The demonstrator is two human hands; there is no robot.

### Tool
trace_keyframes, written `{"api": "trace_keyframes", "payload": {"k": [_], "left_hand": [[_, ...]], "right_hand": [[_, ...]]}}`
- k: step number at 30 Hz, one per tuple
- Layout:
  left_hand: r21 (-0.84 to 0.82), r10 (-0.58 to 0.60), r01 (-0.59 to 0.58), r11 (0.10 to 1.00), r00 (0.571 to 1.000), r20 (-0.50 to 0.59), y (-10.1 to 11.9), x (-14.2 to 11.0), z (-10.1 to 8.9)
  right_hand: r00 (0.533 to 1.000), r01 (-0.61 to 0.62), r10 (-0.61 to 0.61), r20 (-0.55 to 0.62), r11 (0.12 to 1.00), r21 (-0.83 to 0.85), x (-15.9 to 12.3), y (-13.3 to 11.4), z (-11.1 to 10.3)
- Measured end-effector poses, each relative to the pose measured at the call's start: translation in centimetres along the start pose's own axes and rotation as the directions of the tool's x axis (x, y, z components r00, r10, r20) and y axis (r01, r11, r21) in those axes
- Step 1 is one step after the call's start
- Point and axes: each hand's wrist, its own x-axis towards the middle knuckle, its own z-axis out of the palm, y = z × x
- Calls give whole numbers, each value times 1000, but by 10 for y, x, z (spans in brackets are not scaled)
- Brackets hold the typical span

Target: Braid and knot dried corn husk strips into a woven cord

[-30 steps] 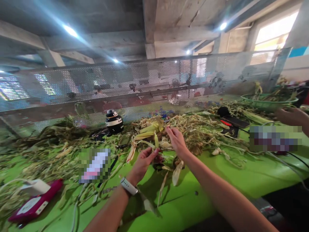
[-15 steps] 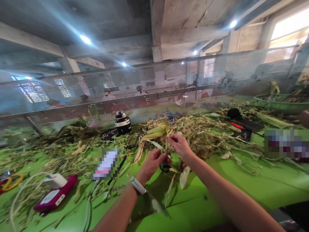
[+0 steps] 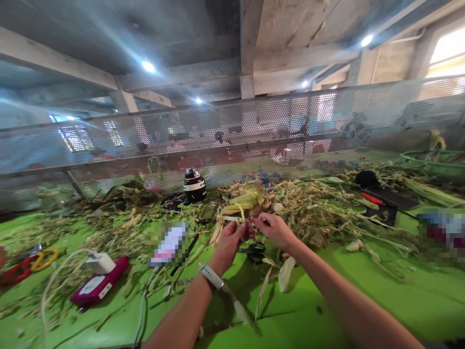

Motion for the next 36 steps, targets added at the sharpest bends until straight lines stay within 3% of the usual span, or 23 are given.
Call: {"api": "trace_keyframes", "payload": {"k": [5,9,11,14,19,23,28,31,36], "left_hand": [[-124,-35,27,992,997,-65,7,0,1],[-151,-6,-6,989,997,-76,9,1,-1],[-147,41,-56,988,994,-101,8,2,-2],[-129,87,-100,987,990,-108,5,2,-1],[-109,93,-93,990,996,-4,-2,-1,4],[-72,86,-85,994,996,2,-5,-2,6],[-39,94,-95,995,995,-32,-3,-2,6],[-21,90,-91,996,994,-69,2,-3,6],[-67,60,-69,995,990,-128,8,-3,7]], "right_hand": [[1000,14,-14,-28,1000,-6,3,3,0],[994,-96,102,-34,984,150,3,5,-3],[978,-201,206,1,952,232,1,3,-4],[946,-317,283,160,913,256,-3,-1,-1],[944,-233,125,304,908,348,-10,-6,15],[933,-303,154,324,821,484,-13,-7,24],[922,-341,161,353,770,539,-13,-5,27],[884,-379,131,449,763,524,-14,-3,24],[775,-427,54,630,780,458,-17,1,18]]}}
